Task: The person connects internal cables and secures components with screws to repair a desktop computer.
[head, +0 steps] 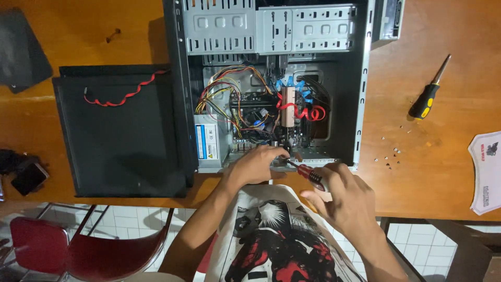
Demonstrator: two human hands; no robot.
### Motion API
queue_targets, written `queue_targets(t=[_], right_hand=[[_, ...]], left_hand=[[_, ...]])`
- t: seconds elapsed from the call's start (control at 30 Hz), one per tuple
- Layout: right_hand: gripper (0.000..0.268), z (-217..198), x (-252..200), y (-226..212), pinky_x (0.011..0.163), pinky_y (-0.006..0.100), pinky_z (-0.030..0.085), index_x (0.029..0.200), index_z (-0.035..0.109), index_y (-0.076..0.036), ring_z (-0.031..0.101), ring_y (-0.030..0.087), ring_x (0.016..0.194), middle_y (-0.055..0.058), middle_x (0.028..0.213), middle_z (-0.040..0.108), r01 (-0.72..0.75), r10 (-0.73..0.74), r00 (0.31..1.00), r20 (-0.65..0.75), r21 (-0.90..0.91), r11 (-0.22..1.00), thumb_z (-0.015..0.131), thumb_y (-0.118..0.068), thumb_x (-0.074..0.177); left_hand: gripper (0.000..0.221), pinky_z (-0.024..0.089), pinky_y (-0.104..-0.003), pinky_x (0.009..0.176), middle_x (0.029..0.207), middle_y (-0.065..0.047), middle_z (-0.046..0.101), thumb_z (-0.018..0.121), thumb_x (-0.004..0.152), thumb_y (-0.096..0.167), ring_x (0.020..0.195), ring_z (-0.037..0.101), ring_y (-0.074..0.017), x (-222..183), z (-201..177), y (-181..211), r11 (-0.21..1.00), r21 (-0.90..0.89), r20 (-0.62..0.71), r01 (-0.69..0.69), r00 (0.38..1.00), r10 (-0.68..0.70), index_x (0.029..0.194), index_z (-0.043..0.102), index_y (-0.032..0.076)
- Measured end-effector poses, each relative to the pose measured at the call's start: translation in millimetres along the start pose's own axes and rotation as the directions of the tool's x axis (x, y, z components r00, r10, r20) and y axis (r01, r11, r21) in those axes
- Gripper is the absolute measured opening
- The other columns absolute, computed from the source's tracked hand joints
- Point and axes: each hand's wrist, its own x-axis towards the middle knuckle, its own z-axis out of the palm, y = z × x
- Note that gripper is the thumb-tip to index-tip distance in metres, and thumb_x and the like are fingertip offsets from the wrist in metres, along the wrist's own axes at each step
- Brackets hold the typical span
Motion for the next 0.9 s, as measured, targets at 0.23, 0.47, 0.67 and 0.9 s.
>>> queue_targets(t=[0.23,0.47,0.67,0.9], right_hand=[[0.026,-8.1,5.5,-0.2,0.061,0.041,0.056,0.109,0.065,-0.012,0.067,0.033,0.080,0.015,0.114,0.065,0.057,-0.073,0.961,0.266,0.069,0.996,0.074,-0.017,0.085],[0.032,-0.7,7.6,-3.9,0.071,0.041,0.054,0.109,0.063,-0.017,0.063,0.027,0.089,0.002,0.119,0.066,0.195,-0.193,0.936,0.293,0.021,0.981,0.077,-0.025,0.082],[0.050,-13.8,17.5,-21.9,0.082,0.045,0.054,0.126,0.057,-0.007,0.059,0.037,0.098,0.018,0.124,0.060,0.218,-0.223,0.964,0.146,0.049,0.975,0.070,-0.009,0.079],[0.057,-11.4,17.0,-35.0,0.082,0.043,0.056,0.146,0.048,-0.020,0.067,0.031,0.097,0.003,0.136,0.058,-0.367,0.468,0.788,0.400,-0.305,0.879,0.067,-0.042,0.096]], left_hand=[[0.065,0.052,-0.043,0.096,0.119,-0.016,0.070,0.085,0.078,0.036,0.114,0.066,-0.0365,-3.7,-6.2,10.0,0.999,-0.046,-0.013,-0.001,1.000,0.000,0.131,0.060,0.007],[0.059,0.053,-0.041,0.100,0.129,-0.016,0.067,0.083,0.080,0.026,0.118,0.066,-0.0343,-6.1,-19.9,22.3,0.974,-0.102,-0.135,-0.201,0.973,0.187,0.132,0.063,0.006],[0.038,0.052,-0.041,0.100,0.130,-0.015,0.070,0.071,0.090,0.010,0.116,0.068,-0.0330,-7.6,-0.4,19.9,0.942,-0.052,-0.169,-0.332,0.932,0.320,0.128,0.067,0.004],[0.024,0.054,-0.042,0.095,0.105,-0.014,0.073,0.072,0.095,0.017,0.103,0.070,-0.0322,-5.5,12.5,27.7,0.982,-0.040,-0.192,-0.187,0.965,0.176,0.117,0.069,0.006]])
